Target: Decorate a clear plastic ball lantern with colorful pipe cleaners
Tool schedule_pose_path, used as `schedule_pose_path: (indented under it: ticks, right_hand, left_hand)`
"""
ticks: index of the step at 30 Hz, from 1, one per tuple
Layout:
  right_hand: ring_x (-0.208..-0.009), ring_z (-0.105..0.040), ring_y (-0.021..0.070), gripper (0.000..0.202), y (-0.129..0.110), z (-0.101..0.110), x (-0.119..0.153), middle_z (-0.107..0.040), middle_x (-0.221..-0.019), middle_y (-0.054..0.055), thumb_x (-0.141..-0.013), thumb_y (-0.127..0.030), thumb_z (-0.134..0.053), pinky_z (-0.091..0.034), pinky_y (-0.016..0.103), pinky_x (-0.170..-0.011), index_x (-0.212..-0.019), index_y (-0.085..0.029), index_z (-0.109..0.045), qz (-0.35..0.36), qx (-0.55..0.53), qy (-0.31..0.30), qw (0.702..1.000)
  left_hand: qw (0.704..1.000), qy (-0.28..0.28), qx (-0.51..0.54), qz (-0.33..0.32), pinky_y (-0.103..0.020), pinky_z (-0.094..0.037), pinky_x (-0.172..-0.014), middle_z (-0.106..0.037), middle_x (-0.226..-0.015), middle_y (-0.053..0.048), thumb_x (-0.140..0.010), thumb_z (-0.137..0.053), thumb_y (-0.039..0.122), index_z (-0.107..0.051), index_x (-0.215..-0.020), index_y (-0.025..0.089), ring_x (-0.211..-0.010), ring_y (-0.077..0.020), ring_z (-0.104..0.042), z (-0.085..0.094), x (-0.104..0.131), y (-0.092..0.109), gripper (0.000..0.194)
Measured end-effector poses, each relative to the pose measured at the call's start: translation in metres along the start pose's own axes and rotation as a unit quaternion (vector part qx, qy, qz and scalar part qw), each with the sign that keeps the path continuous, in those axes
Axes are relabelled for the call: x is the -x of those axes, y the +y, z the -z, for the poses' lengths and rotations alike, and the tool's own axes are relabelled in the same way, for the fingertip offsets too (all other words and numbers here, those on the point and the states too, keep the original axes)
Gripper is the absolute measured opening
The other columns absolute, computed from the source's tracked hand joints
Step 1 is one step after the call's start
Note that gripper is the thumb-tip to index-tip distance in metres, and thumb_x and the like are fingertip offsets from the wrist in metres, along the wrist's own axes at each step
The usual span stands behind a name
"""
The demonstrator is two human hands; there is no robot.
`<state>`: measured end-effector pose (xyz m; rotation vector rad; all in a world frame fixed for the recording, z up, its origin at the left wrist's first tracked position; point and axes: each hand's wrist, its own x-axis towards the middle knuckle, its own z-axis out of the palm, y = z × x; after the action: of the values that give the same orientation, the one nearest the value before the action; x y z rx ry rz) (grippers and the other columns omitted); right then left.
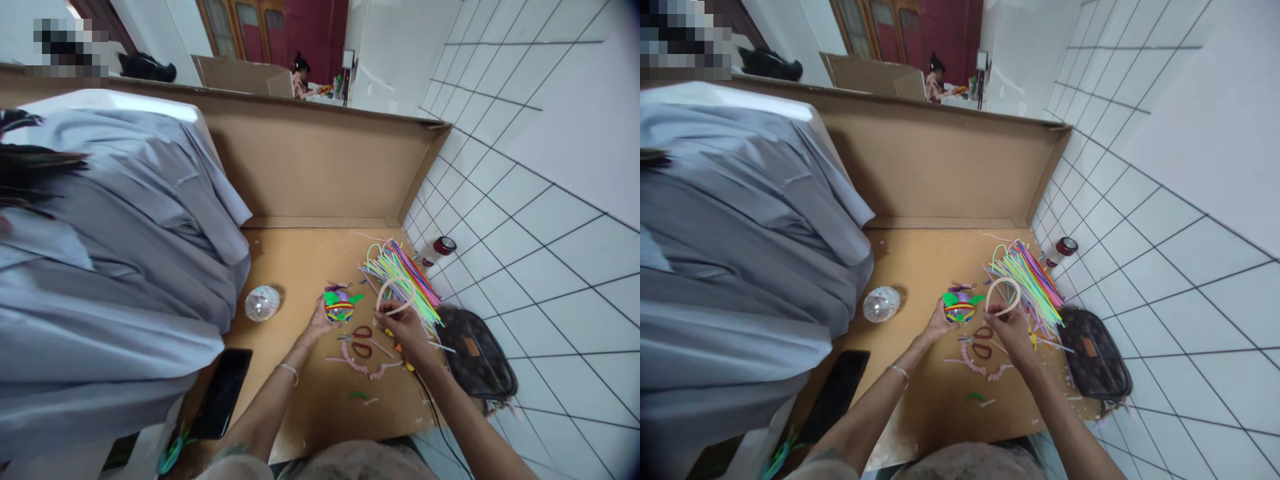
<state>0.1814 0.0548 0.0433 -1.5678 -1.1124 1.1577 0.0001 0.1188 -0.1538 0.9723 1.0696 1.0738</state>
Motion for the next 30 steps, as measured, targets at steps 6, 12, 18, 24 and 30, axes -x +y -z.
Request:
schedule_pose_path:
  ticks: [6,12,18,24,30]
  right_hand:
    - [-0.055,-0.048,0.0114,0.035,-0.023,-0.006,0.009,-0.06,-0.059,0.0,-0.054,-0.046,-0.081,-0.038,0.025,-0.054,-0.068,-0.016,-0.067,0.009,-0.043,0.009,0.999]
    - [-0.056,-0.054,0.012,0.031,-0.088,-0.019,0.041,-0.064,-0.064,0.001,-0.06,-0.044,-0.082,-0.044,0.024,-0.053,-0.071,-0.018,-0.068,0.043,-0.108,-0.033,0.993]
    - [-0.062,-0.058,0.0139,0.026,-0.136,-0.031,0.063,-0.067,-0.068,0.001,-0.065,-0.042,-0.08,-0.048,0.026,-0.059,-0.073,-0.02,-0.069,0.106,-0.122,-0.063,0.985]
    - [-0.062,-0.055,0.0122,0.023,-0.142,-0.043,0.07,-0.064,-0.068,0.0,-0.065,-0.039,-0.079,-0.046,0.025,-0.059,-0.071,-0.02,-0.067,0.138,-0.137,-0.071,0.978]
    - [-0.061,-0.055,0.0122,0.025,-0.133,-0.053,0.076,-0.063,-0.066,-0.001,-0.063,-0.04,-0.079,-0.045,0.025,-0.06,-0.071,-0.02,-0.067,0.126,-0.132,-0.094,0.979]
  left_hand:
    - [0.995,0.018,0.085,0.052,-0.041,-0.048,-0.097,-0.067,-0.106,-0.005,-0.045,-0.087,0.028,-0.047,-0.118,0.022,-0.098,-0.023,-0.064,-0.007,0.025,0.036,0.084]
    - [0.971,-0.096,0.206,0.069,-0.043,-0.047,-0.101,-0.065,-0.121,-0.01,-0.053,-0.086,0.031,-0.049,-0.128,0.021,-0.114,-0.0294,-0.061,-0.014,0.083,0.132,0.084]
    - [0.977,-0.095,0.188,0.032,-0.043,-0.044,-0.104,-0.066,-0.121,-0.01,-0.051,-0.089,0.031,-0.049,-0.132,0.019,-0.115,-0.0303,-0.06,-0.019,0.123,0.218,0.091]
    - [0.976,-0.097,0.194,0.002,-0.043,-0.045,-0.104,-0.064,-0.124,-0.01,-0.049,-0.092,0.036,-0.046,-0.137,0.022,-0.116,-0.0302,-0.06,-0.014,0.142,0.234,0.1]
    - [0.972,-0.082,0.217,0.034,-0.042,-0.051,-0.095,-0.063,-0.127,-0.012,-0.06,-0.084,0.052,-0.047,-0.136,0.024,-0.113,-0.0302,-0.063,-0.002,0.149,0.229,0.089]
